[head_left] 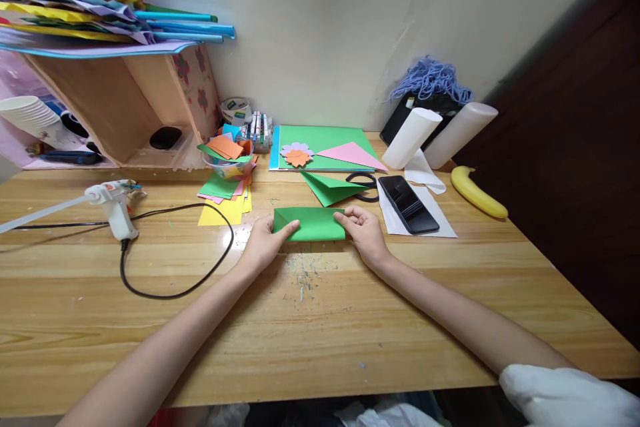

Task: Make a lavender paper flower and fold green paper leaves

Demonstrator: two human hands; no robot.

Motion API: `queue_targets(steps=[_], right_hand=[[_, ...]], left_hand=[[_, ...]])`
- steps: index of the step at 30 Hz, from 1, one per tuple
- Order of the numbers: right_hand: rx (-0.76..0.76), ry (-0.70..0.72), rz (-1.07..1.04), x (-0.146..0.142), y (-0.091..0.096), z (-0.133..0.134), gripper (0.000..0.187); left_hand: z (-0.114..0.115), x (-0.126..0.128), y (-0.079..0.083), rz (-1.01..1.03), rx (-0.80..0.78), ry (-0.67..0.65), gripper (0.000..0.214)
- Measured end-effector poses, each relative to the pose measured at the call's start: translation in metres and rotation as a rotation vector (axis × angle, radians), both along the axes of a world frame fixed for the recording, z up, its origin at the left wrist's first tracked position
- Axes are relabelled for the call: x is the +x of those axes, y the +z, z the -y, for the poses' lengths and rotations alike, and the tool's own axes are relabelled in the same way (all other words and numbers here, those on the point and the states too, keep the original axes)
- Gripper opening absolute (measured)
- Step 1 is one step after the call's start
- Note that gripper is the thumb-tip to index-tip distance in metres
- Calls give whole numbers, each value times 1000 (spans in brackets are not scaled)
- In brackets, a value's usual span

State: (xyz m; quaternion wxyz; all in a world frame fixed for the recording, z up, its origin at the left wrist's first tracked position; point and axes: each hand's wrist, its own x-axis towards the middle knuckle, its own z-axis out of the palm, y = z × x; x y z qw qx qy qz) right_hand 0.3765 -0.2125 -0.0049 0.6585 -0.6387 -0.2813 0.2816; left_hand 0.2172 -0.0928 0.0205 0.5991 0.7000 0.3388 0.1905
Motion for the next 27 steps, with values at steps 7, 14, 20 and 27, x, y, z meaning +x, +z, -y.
queue_targets(steps=[7,14,20,27], right_hand=[[-11,3,0,1,0,0,34],[-31,-5,15,2,-3,0,36],[-19,-1,21,1,-1,-1,34],[-18,-5,35,-1,2,0,32]], left_hand=[[-2,1,-5,10,40,-19,36],[-4,0,-6,17,37,-25,37],[-3,1,-6,25,35,-24,38],[-4,0,-5,21,38,-9,36]])
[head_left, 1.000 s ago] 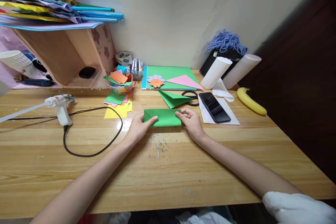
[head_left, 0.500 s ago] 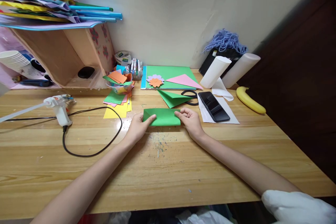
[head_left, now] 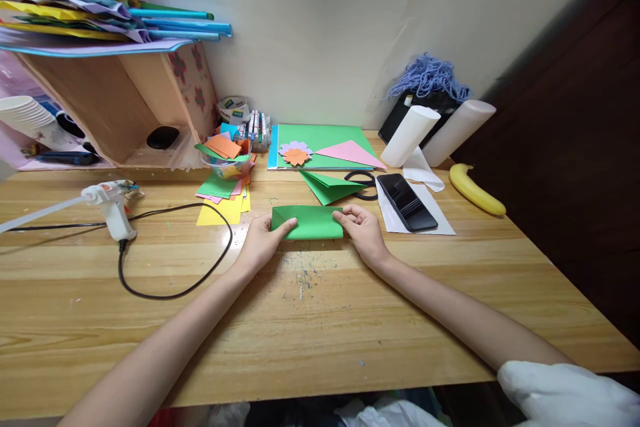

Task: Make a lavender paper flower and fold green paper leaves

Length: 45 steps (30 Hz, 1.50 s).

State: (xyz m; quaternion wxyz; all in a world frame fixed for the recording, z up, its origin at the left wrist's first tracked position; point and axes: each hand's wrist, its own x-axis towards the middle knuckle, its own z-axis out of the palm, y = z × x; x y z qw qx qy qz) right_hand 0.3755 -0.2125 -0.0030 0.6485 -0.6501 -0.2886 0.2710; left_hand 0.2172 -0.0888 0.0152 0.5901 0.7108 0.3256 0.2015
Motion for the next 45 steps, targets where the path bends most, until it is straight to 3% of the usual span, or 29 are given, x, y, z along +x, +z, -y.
queue_targets(steps=[9,31,35,40,45], right_hand=[[98,50,-15,1,-1,1,20],[45,27,77,0,2,1,21],[25,55,78,-1,0,2,21],[-31,153,52,-4,0,3,23],[-76,235,82,-8,2,3,22]], left_hand=[[-1,0,1,8,30,-9,35],[-3,0,2,3,-3,-28,35],[-11,-5,8,-137,14,-112,31],[-17,-13,20,-225,132,-322,24],[-10,-15,23,-250,367,-448,29]])
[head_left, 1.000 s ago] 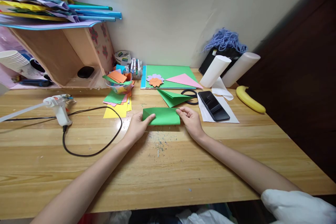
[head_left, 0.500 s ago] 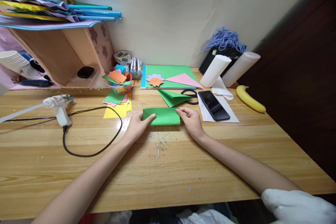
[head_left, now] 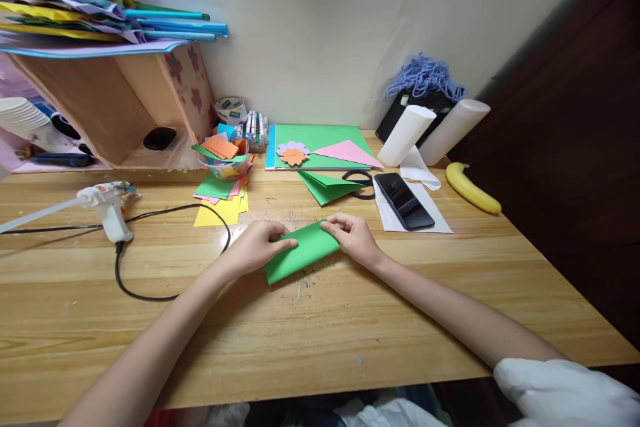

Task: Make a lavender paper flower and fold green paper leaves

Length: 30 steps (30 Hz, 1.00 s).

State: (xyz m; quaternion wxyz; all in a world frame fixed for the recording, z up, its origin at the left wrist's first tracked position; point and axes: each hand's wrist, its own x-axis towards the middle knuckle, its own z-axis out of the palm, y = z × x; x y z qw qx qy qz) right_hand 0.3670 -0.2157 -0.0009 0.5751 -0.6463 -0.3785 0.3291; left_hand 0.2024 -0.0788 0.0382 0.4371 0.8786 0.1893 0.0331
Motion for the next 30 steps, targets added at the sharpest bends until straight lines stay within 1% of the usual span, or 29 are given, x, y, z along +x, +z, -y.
queue_targets(steps=[2,4,8,11,14,17,19,23,30], right_hand=[[-10,24,16,-2,1,0,21],[-14,49,25,-4,2,0,21],[-25,74,-15,-2,6,-2,21],[-42,119,-123,2,9,-4,21],[-47,175,-295,0,11,-5,23],[-40,188,-410,-12,12,-3,33],[-47,165,-422,-21,11,-2,39],[-85,132,-407,-29,10,-2,38],[-101,114,-423,-23,9,-5,32]], left_hand=[[4,1,0,-2,102,-59,30],[7,1,-1,-8,166,-102,31],[12,2,-5,5,242,-95,32],[16,4,-10,40,273,-41,31],[23,7,-14,116,271,85,31],[32,10,-16,214,251,241,31],[37,11,-18,261,229,301,30],[43,12,-21,289,195,325,26],[40,14,-26,281,200,362,27]])
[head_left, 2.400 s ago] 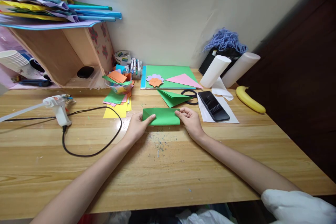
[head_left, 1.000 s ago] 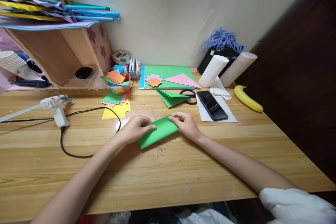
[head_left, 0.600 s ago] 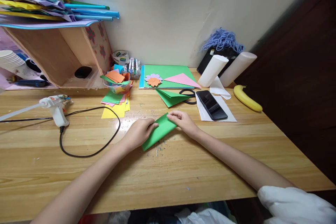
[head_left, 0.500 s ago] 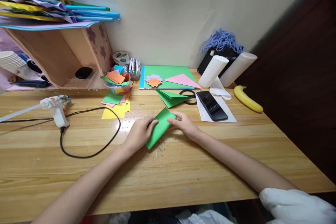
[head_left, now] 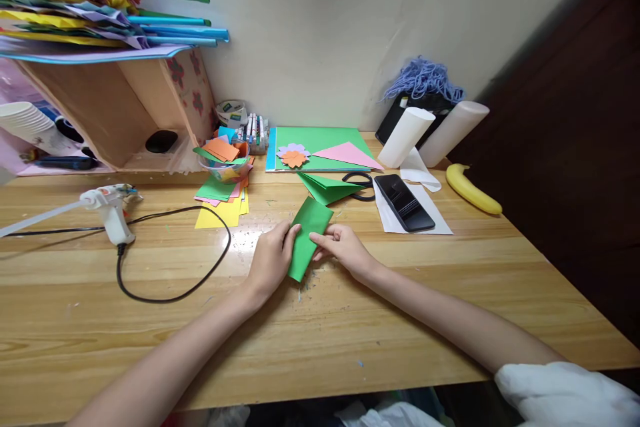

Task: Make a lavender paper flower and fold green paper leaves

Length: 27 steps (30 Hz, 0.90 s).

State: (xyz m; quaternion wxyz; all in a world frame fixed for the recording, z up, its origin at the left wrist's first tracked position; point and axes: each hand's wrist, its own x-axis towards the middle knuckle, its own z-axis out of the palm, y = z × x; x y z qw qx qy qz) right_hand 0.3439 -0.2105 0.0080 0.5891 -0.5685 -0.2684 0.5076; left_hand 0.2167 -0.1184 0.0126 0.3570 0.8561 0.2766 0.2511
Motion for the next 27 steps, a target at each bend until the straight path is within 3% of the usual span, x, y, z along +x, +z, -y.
queue_targets(steps=[15,20,27], right_hand=[[103,-28,-2,5,-11,-2,35],[136,-96,73,8,-8,-5,28],[131,-88,54,11,-8,-4,28]], left_hand=[[-5,4,-4,76,-64,6,31],[-6,3,-4,71,-39,-3,32],[-7,4,-3,57,-32,-3,32]])
